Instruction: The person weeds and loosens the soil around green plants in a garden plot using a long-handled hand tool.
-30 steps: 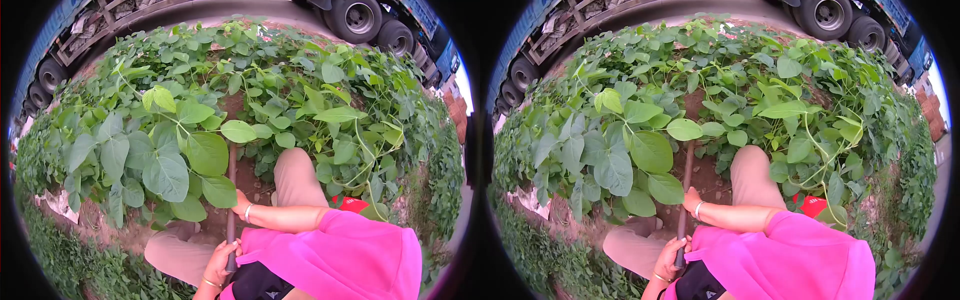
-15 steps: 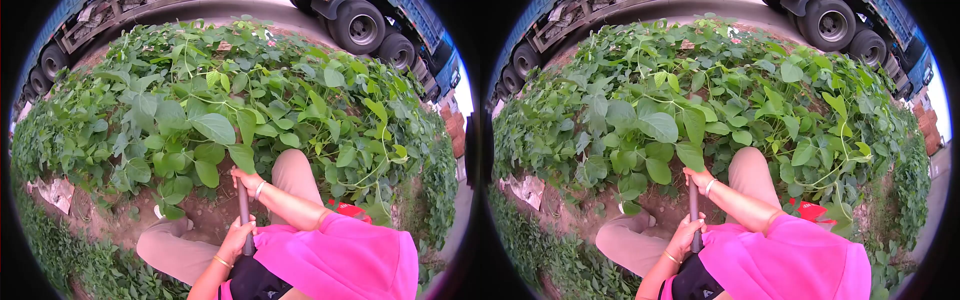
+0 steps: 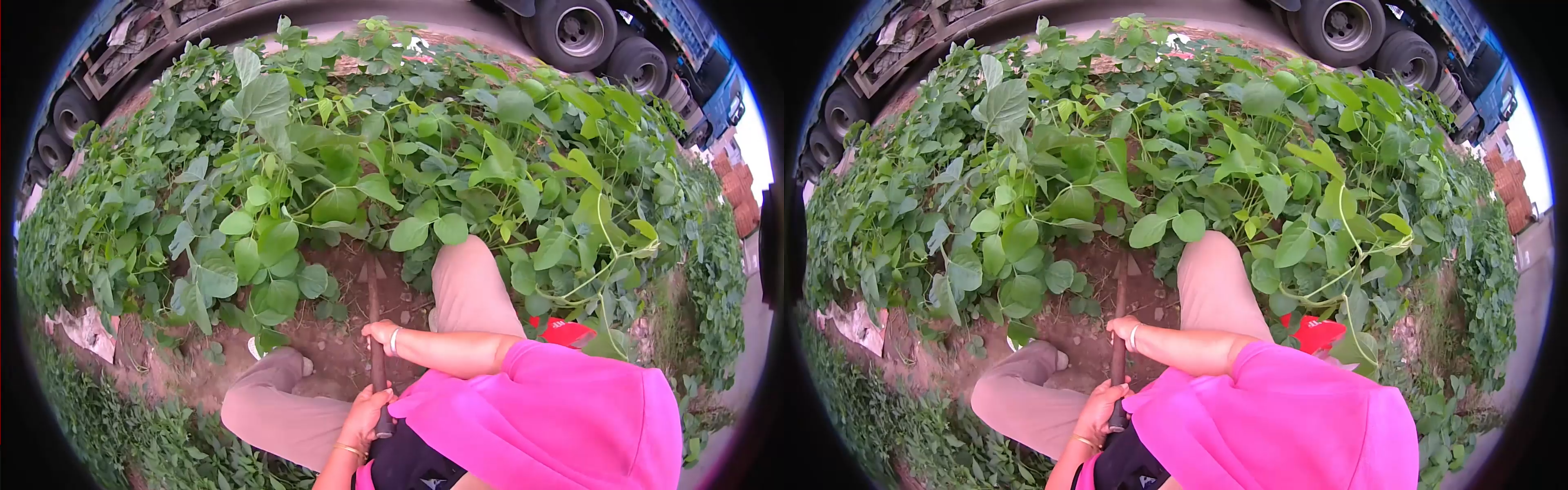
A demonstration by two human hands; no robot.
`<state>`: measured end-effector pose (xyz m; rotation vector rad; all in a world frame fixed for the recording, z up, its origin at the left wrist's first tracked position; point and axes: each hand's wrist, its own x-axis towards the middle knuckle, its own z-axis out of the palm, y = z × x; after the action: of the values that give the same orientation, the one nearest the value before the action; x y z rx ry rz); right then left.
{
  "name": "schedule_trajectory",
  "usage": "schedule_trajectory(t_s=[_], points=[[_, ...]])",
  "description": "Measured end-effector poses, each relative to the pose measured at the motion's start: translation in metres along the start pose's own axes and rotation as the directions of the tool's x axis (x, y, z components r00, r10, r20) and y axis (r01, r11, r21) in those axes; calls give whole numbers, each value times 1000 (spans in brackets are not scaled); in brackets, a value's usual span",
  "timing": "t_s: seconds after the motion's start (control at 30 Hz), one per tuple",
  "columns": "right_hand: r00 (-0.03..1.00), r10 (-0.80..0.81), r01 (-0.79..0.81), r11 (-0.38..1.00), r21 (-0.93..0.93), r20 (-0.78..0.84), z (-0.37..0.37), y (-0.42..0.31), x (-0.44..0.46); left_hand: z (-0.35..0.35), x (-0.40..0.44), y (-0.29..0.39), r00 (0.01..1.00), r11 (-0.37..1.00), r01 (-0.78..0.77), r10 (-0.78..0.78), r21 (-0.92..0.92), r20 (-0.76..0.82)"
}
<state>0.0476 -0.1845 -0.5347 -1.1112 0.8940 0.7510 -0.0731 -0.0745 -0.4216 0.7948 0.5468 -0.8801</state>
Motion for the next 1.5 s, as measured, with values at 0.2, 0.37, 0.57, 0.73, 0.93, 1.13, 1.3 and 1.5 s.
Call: schedule_trajectory(t_s=[0.2, 0.37, 0.57, 0.73, 0.93, 1.13, 1.3, 1.5], points=[[991, -125, 123, 992, 27, 47, 6, -28, -27, 15, -12, 23, 998, 998, -58, 57, 27, 17], [989, 14, -25, 997, 77, 144, 52, -6, -55, 15, -74, 45, 995, 993, -40, 50, 109, -92], [997, 32, -34, 998, 45, 63, 53, 34, -40, -13, -56, 3, 989, 993, 5, 12, 114, -149], [994, -106, 105, 994, 16, 41, 24, -1, -5, 9, -1, 8, 992, 992, -107, 111, 65, -66], [967, -255, 251, 960, 123, 11, 5, -37, -17, 17, 2, 23, 984, 983, -165, 159, 81, 76], [976, -209, 214, 972, 92, -66, 5, -9, -14, 10, -9, 12, 998, 1000, -5, 3, 29, 70], [991, -102, 85, 980, -181, -90, -9, -1, -3, 10, 6, -2, 1000, 995, 2, -4, -100, -15], [937, -350, 350, 931, -108, 13, -2, -40, -19, 28, -3, 8, 985, 986, -165, 165, -14, 50]])
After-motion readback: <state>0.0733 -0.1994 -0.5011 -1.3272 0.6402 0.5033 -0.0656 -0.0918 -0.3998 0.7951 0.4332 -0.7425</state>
